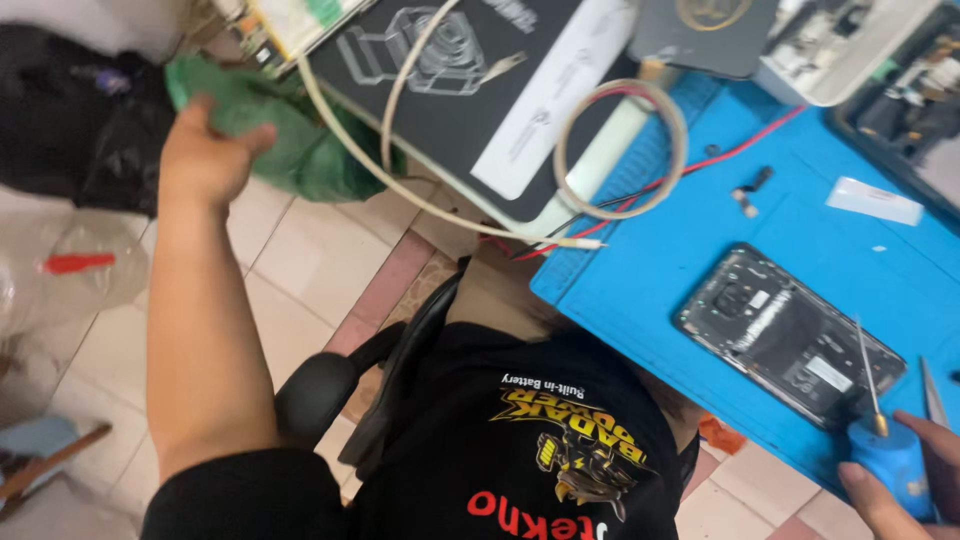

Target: The person works on a disassembled smartphone lying on a blue repair mat, holding the phone steady with one hand while using a blue electric screwdriver with a long bit to unscrew and pry inside the open phone back. They reposition the phone and the tool repeatedly across the work session.

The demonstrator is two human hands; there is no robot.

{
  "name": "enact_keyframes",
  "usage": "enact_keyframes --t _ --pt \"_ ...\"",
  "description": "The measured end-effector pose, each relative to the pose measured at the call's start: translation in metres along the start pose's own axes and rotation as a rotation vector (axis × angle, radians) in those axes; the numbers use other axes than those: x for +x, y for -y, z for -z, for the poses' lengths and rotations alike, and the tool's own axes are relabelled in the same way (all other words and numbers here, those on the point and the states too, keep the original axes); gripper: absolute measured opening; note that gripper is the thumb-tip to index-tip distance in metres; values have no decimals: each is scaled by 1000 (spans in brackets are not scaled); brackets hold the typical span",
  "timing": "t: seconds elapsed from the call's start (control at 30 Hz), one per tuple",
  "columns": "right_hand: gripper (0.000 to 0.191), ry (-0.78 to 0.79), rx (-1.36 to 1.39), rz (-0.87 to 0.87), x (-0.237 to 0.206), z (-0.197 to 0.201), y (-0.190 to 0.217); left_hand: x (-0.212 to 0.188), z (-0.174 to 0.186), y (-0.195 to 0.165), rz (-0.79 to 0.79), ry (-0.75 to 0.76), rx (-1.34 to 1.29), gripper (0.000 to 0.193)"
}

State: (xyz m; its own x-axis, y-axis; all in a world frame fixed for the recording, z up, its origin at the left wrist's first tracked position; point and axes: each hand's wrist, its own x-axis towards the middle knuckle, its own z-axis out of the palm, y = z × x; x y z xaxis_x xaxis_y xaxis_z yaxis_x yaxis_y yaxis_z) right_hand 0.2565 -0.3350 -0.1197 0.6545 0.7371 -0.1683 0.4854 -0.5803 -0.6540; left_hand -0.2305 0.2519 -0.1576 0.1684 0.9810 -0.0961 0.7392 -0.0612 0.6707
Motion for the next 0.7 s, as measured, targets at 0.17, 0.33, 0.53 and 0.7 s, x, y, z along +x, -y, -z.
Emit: enact_keyframes --t 0.17,0.33,0.53,0.7 --pt "63 -30 44 3 -16 10 6 -52 -12 -54 119 744 -123 39" --pt "58 -40 11 76 -16 10 9 -101 -32 -100 143 641 -814 37" --pt "63 -12 -10 26 -6 12 2 -122 -27 -125 217 322 -1117 25" --pt "69 81 -48 -60 11 16 9 -119 12 -107 135 126 -1015 24"
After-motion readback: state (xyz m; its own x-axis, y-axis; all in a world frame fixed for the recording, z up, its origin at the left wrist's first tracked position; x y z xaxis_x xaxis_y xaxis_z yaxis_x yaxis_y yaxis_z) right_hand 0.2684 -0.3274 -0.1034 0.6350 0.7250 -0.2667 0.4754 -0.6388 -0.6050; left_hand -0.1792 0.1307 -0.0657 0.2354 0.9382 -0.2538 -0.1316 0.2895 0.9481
